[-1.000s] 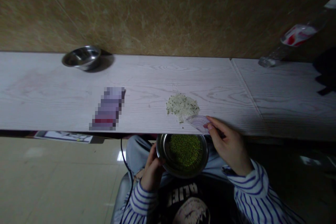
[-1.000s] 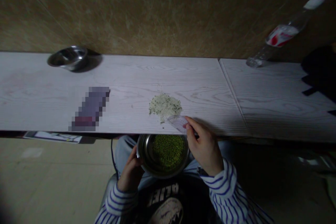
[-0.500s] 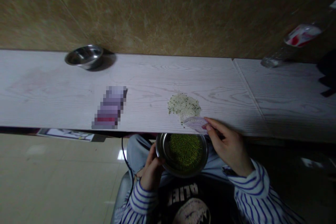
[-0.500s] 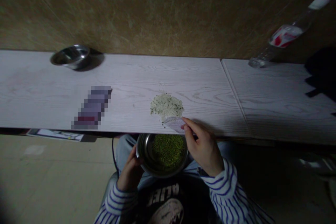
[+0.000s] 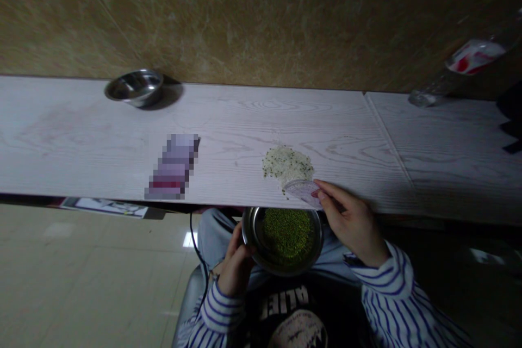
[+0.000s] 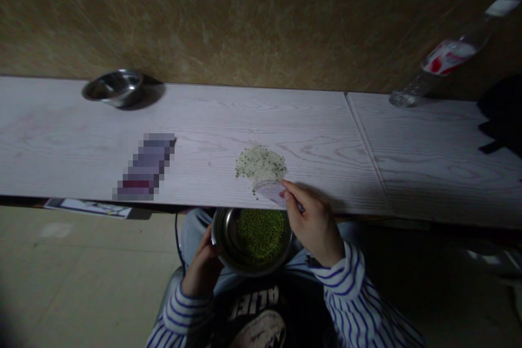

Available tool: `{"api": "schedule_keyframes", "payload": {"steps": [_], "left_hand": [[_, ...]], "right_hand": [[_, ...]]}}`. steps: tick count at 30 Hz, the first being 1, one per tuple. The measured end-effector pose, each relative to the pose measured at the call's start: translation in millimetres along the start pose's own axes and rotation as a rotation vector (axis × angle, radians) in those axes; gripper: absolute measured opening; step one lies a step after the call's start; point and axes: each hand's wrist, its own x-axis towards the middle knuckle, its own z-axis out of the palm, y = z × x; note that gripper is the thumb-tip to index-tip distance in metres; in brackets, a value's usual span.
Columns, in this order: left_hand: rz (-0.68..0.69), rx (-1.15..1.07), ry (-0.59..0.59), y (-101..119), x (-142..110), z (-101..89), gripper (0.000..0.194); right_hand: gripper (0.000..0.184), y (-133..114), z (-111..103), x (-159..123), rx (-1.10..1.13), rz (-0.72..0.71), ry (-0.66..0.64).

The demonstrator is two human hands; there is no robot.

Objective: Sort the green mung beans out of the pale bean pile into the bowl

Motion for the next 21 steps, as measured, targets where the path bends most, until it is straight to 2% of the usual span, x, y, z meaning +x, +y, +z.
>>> {"api": "schedule_keyframes", "payload": {"steps": [4, 13, 21], "left_hand": [[0.003, -0.019, -0.031, 0.3, 0.0, -1.0, 0.051], [0.01, 0.011, 0.002, -1.1, -0.3, -1.9, 0.053], [0.024, -0.02, -0.005, -0.2, -1.3, 2.2, 0.052]], "right_hand": [[0.033, 1.2, 0.1, 4.7, 0.009, 0.002, -0.032], [0.031, 2.5, -5.8, 11.1, 0.012, -0.037, -0.098], [0.031, 5.7, -10.9, 3.9, 0.03, 0.018, -0.077]]}}
